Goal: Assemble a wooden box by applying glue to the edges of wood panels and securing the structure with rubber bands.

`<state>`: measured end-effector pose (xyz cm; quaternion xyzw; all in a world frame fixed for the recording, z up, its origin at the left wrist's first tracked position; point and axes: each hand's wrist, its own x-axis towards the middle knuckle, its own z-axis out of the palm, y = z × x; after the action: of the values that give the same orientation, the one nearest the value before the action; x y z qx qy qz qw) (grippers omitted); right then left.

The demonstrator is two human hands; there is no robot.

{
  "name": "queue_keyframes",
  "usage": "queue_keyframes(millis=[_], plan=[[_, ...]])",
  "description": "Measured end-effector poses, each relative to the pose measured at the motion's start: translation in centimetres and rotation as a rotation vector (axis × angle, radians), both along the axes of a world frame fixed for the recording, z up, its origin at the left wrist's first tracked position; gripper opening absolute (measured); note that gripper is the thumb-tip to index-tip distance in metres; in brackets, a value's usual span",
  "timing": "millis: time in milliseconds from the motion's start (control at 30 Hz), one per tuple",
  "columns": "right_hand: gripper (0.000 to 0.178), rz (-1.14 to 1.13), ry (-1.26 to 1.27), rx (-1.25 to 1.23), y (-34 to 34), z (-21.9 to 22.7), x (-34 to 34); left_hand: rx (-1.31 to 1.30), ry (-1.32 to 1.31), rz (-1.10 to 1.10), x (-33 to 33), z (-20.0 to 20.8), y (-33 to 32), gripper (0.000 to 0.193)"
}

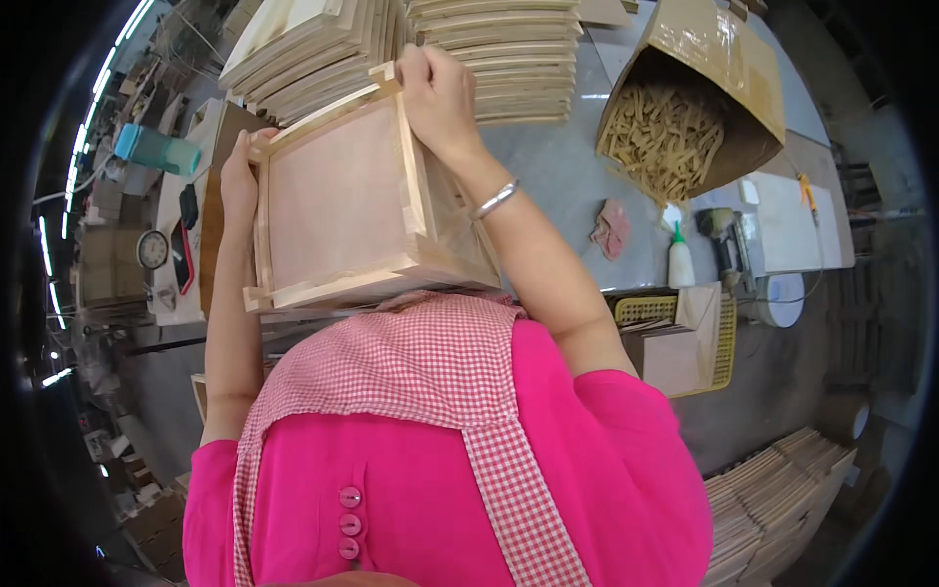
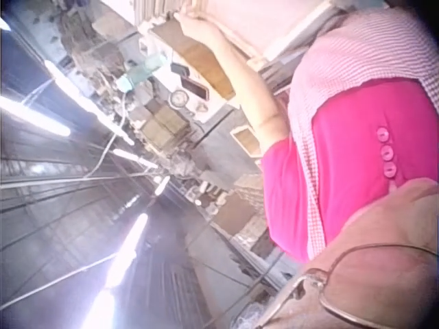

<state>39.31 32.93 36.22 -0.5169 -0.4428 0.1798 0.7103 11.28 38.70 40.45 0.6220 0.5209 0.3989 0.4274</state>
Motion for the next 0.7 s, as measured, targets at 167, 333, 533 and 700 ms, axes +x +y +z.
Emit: queue_keyframes(millis=[167, 333, 533, 700], plan=[[0.037, -0.405, -0.668, -0.395, -9.4, -16.8, 9.6, -0.241, -0.184, 0.086, 2.0, 2.0, -2.5, 0.053], [0.035, -0.293, -1.082, -0.925, -25.3, -31.9, 15.2, -0.157, 0.222, 0.178, 2.0, 2.1, -5.7, 0.067], [0.036, -0.54, -0.318, -0.757, -19.4, -30.8, 16.3, -0.17, 0.574, 0.258, 2.8, 3.2, -6.2, 0.071], [0.026, -0.414, -0.195, -0.95, -15.7, -30.4, 17.8, -0.157, 0.585, 0.243, 2.1, 2.7, -5.8, 0.073]])
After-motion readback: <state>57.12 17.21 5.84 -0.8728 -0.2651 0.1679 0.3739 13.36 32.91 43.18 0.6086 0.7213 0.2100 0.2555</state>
